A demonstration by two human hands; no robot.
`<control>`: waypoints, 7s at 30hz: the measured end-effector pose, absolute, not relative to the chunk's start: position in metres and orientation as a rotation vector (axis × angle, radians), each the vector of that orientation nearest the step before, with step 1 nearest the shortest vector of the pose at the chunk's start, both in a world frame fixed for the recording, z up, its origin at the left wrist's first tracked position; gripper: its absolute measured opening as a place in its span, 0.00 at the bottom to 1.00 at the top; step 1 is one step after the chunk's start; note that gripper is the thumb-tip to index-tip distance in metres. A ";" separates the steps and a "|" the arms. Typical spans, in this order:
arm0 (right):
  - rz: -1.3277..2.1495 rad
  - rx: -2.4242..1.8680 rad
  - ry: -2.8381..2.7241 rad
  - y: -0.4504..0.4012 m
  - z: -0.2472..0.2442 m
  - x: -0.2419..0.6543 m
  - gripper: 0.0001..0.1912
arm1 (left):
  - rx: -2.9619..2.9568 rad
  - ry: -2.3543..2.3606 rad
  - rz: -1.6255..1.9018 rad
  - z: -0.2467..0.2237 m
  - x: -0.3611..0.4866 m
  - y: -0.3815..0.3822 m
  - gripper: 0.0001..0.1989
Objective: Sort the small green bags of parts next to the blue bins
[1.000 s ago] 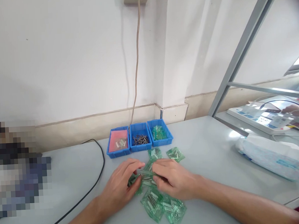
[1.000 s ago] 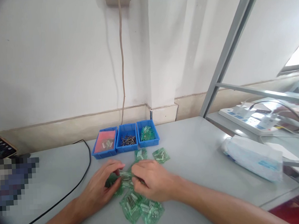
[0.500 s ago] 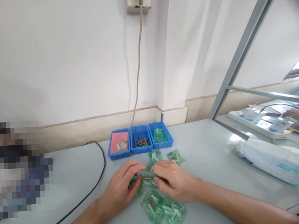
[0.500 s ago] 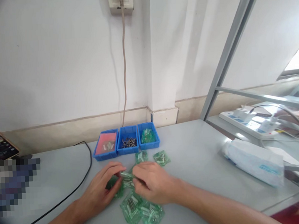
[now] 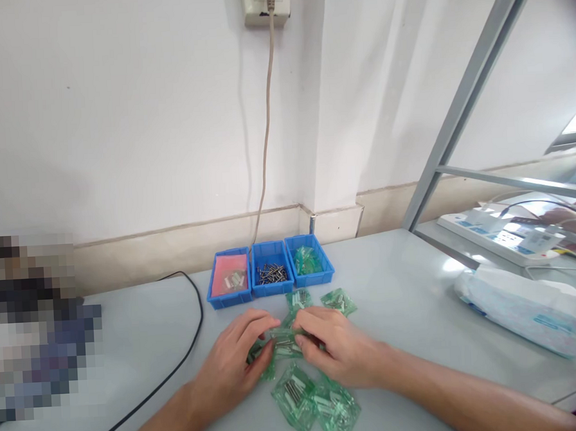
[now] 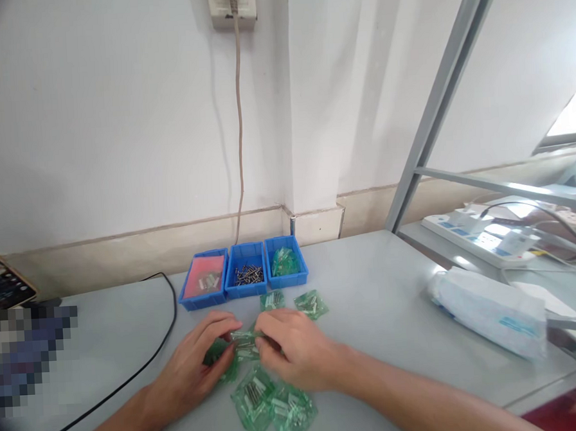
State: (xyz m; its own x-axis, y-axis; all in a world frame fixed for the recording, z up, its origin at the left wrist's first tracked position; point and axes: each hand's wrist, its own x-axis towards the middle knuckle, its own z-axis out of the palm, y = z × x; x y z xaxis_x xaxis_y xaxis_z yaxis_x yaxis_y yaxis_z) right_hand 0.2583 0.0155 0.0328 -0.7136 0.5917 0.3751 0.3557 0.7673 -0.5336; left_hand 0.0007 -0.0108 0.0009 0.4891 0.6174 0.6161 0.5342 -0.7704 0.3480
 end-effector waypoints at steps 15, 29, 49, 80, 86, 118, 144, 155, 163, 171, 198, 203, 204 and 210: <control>0.585 -0.725 -2.422 0.016 0.029 0.260 0.04 | 2.629 1.023 1.135 0.000 0.000 -0.012 0.19; 0.572 -0.733 -2.423 0.016 0.029 0.259 0.05 | 2.657 1.035 0.984 0.002 0.001 -0.011 0.15; 0.554 -0.717 -2.421 0.017 0.030 0.259 0.05 | 2.668 1.030 1.028 0.004 0.001 -0.013 0.16; 0.582 -0.766 -2.514 0.018 0.030 0.257 0.14 | 2.617 1.076 1.009 -0.003 -0.001 -0.013 0.28; 0.706 -0.853 -2.415 0.016 0.032 0.259 0.14 | 2.595 1.090 1.022 -0.008 -0.003 -0.012 0.31; 0.490 -0.612 -2.324 0.019 0.027 0.258 0.08 | 2.667 1.024 1.010 0.010 0.001 -0.012 0.16; 0.488 -0.587 -2.354 0.021 0.023 0.258 0.06 | 2.705 1.048 1.180 0.004 0.002 -0.010 0.09; 0.516 -0.602 -2.417 0.020 0.016 0.255 0.07 | 2.673 0.999 1.160 0.002 0.004 -0.009 0.11; 0.479 -0.684 -2.439 0.019 0.021 0.256 0.05 | 2.671 1.031 1.176 0.006 0.004 -0.009 0.12; 0.563 -0.791 -2.347 0.020 0.022 0.259 0.04 | 2.681 1.123 1.206 0.004 0.002 -0.009 0.07; 0.701 -0.748 -2.229 0.023 0.023 0.254 0.15 | 2.625 1.147 1.217 0.006 0.002 -0.008 0.08; 0.623 -0.714 -2.295 0.025 0.020 0.256 0.02 | 2.660 1.156 1.267 0.002 0.001 -0.006 0.08; 0.618 -0.711 -2.298 0.026 0.019 0.256 0.02 | 2.662 1.150 1.264 0.002 0.001 -0.006 0.08; 0.663 -0.682 -2.276 0.028 0.021 0.254 0.07 | 2.654 1.129 1.231 0.007 0.003 -0.007 0.07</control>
State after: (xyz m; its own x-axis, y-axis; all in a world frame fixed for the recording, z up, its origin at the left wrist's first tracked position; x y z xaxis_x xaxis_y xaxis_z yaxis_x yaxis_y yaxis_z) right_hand 0.2540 0.0278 0.0210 -0.6447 0.6222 0.4441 0.2861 0.7351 -0.6146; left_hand 0.0030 -0.0072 0.0072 0.4327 0.6115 0.6625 0.6070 -0.7409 0.2875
